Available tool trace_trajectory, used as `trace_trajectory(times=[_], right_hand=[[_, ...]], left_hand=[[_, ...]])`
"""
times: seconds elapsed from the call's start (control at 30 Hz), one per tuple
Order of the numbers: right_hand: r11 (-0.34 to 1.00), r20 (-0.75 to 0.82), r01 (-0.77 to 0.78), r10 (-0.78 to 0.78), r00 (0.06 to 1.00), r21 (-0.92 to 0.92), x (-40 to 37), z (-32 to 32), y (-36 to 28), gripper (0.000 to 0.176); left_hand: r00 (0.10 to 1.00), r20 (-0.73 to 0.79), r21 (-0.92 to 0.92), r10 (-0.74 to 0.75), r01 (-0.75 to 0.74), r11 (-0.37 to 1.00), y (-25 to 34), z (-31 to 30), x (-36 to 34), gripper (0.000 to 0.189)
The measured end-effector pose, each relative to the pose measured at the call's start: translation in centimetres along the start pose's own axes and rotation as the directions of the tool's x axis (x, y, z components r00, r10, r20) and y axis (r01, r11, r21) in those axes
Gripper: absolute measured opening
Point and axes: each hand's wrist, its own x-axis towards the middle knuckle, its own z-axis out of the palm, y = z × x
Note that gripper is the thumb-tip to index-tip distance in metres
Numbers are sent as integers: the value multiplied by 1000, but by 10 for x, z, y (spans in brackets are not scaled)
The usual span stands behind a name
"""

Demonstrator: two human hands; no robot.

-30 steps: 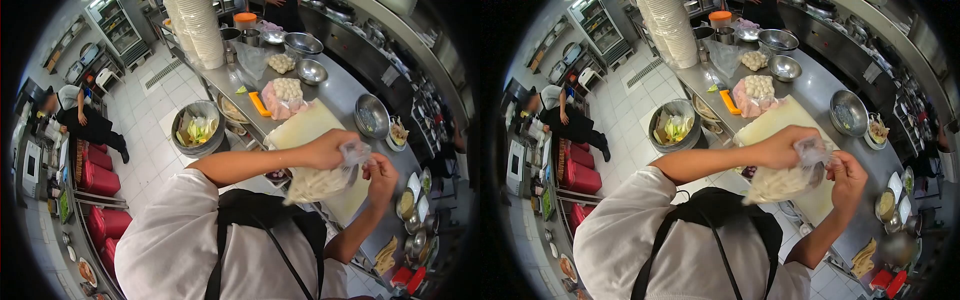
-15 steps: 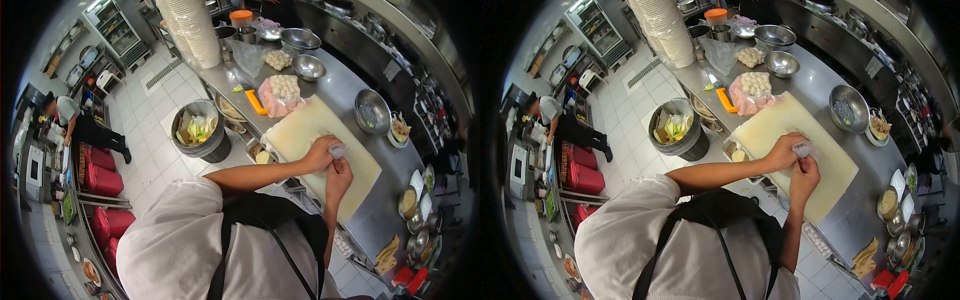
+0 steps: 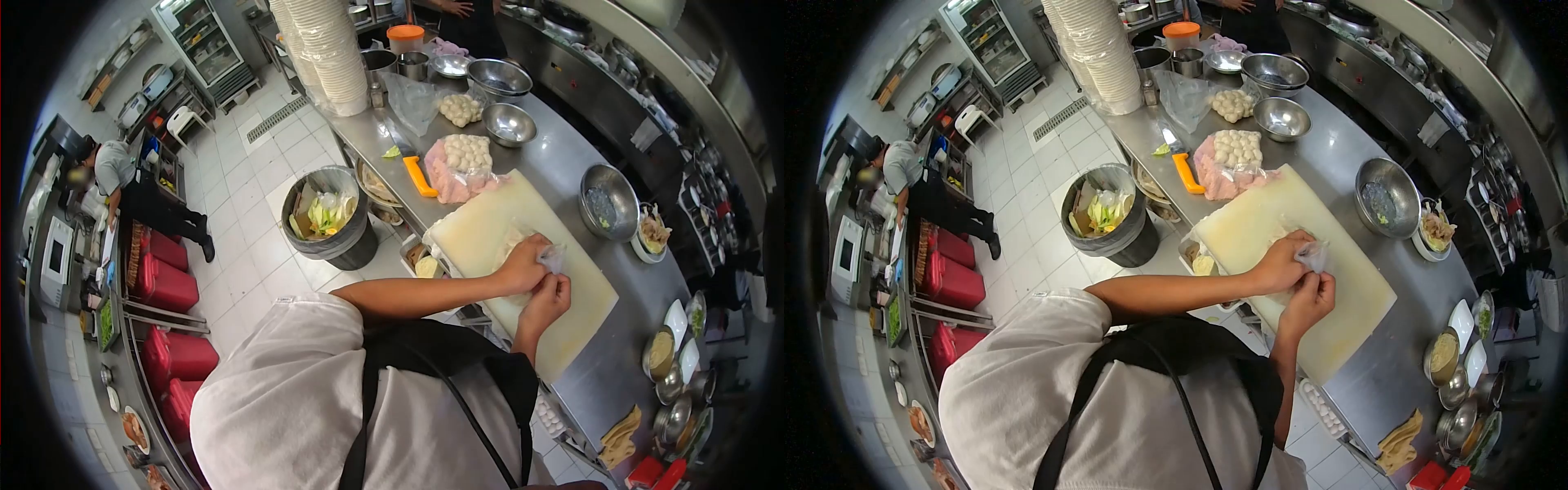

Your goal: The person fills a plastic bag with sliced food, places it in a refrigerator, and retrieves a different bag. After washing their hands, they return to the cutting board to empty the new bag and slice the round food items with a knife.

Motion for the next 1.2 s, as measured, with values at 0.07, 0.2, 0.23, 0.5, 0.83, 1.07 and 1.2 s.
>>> trace_trajectory(times=[0.07,0.2,0.23,0.5,0.83,1.07,1.2], right_hand=[[996,14,-57,56,998,62,11,-10,4,5],[988,129,-155,155,979,-15,12,-7,-12,4],[990,130,-137,142,981,-42,9,-3,-11,3],[559,260,621,-592,763,-550,0,8,-22,27],[445,364,630,-547,754,-636,-3,9,-41,17],[543,206,585,-602,771,-603,3,40,-96,14],[653,321,580,-484,814,-487,-13,60,-87,22]], left_hand=[[995,-4,-1,100,-100,995,-13,4,-3,29],[998,-13,12,58,-58,998,-11,-3,-3,30],[1000,-20,32,24,-24,999,-12,-3,-1,31],[995,1,-114,-101,101,988,-1,-2,6,33],[986,163,-156,47,-22,987,-1,-24,9,27],[820,345,-23,456,-478,878,-24,-52,5,85],[840,283,30,464,-491,871,-47,-51,6,77]])
